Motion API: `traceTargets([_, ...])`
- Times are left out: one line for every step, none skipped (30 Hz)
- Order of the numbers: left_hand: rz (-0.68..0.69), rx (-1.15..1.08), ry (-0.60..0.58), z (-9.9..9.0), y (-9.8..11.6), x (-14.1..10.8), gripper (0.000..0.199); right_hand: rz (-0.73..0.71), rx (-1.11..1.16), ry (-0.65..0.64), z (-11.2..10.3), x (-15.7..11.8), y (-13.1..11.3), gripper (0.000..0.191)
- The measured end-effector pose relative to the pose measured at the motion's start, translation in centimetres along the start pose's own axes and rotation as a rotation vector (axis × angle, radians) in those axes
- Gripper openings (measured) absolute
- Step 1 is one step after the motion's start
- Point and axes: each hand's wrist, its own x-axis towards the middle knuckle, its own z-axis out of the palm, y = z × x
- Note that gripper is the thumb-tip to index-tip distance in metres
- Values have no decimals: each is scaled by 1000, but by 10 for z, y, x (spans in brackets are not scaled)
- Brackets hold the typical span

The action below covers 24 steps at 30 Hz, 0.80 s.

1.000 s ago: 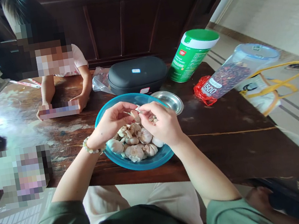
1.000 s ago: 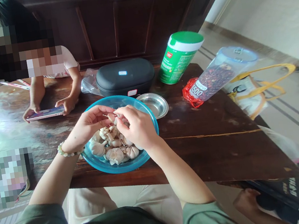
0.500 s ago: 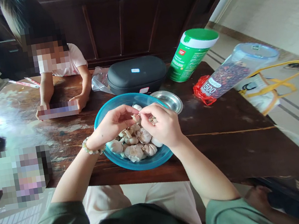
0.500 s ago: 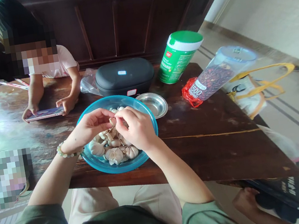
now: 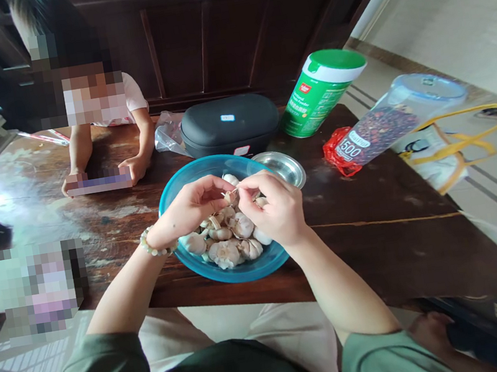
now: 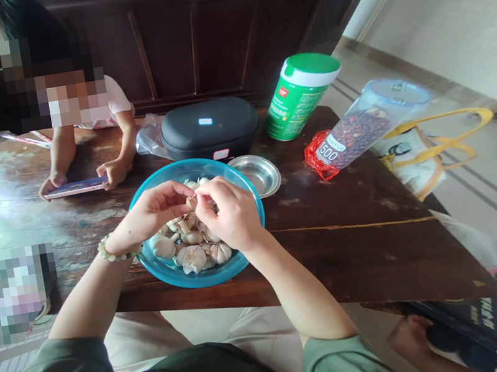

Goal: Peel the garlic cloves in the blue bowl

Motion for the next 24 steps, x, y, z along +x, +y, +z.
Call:
traceTargets([2,4,-2,0,0,0,20,-2,-1,3,0,0,0,13])
traceTargets([3,11,-1,0,0,0,21,-7,-2,5,0,0,0,13])
traceTargets([3,25,0,0,0,0,22,-13,-2,6,0,0,0,13])
traceTargets([3,53,7,1,0,0,22,-18,-3,11,0,0,1,13])
traceTargets([2,101,21,1,0,1,22,-21,-5,24,0,0,1,13])
traceTargets([4,166,46,1,0,1,22,-22,-7,41,-1,1,2,13])
traceTargets([6,236,75,2,0,1,22,-17,-9,61,-1,1,2,14])
traceTargets([9,296,101,2,0,1,21,-9,-7,80,-1,1,3,13])
traceTargets([12,333,122,3,0,1,21,4,-1,90,-2,2,3,13])
traceTargets([15,347,134,3,0,1,21,20,11,85,-2,2,4,13])
traceTargets([15,340,138,4,1,1,22,36,28,62,-2,2,4,12])
traceTargets([14,323,141,4,1,1,23,51,46,30,-2,2,4,12])
traceTargets([13,312,149,4,1,1,23,61,61,-4,-2,2,3,12])
traceTargets([15,309,165,4,1,1,24,65,71,-33,-2,2,3,12])
traceTargets([20,310,183,3,1,1,24,65,75,-57,-2,2,2,12])
traceTargets([27,309,198,3,0,1,25,63,75,-75,-2,2,2,12])
traceTargets([37,305,209,2,0,1,26,59,72,-89,-2,2,2,12])
traceTargets([46,301,214,2,0,1,27,56,69,-101,-2,2,1,12])
traceTargets([53,299,216,2,-1,1,28,52,66,-113,-2,2,1,12])
traceTargets([60,303,217,2,-1,1,28,47,64,-121,-2,2,1,12])
traceTargets([66,315,218,2,-1,1,29,42,62,-125,-1,2,1,12])
traceTargets([73,332,219,2,0,1,28,38,61,-128,-1,2,1,11])
traceTargets([80,352,221,3,1,1,28,36,62,-130,0,2,2,10])
traceTargets([89,372,222,3,2,1,27,36,64,-133,0,1,2,9])
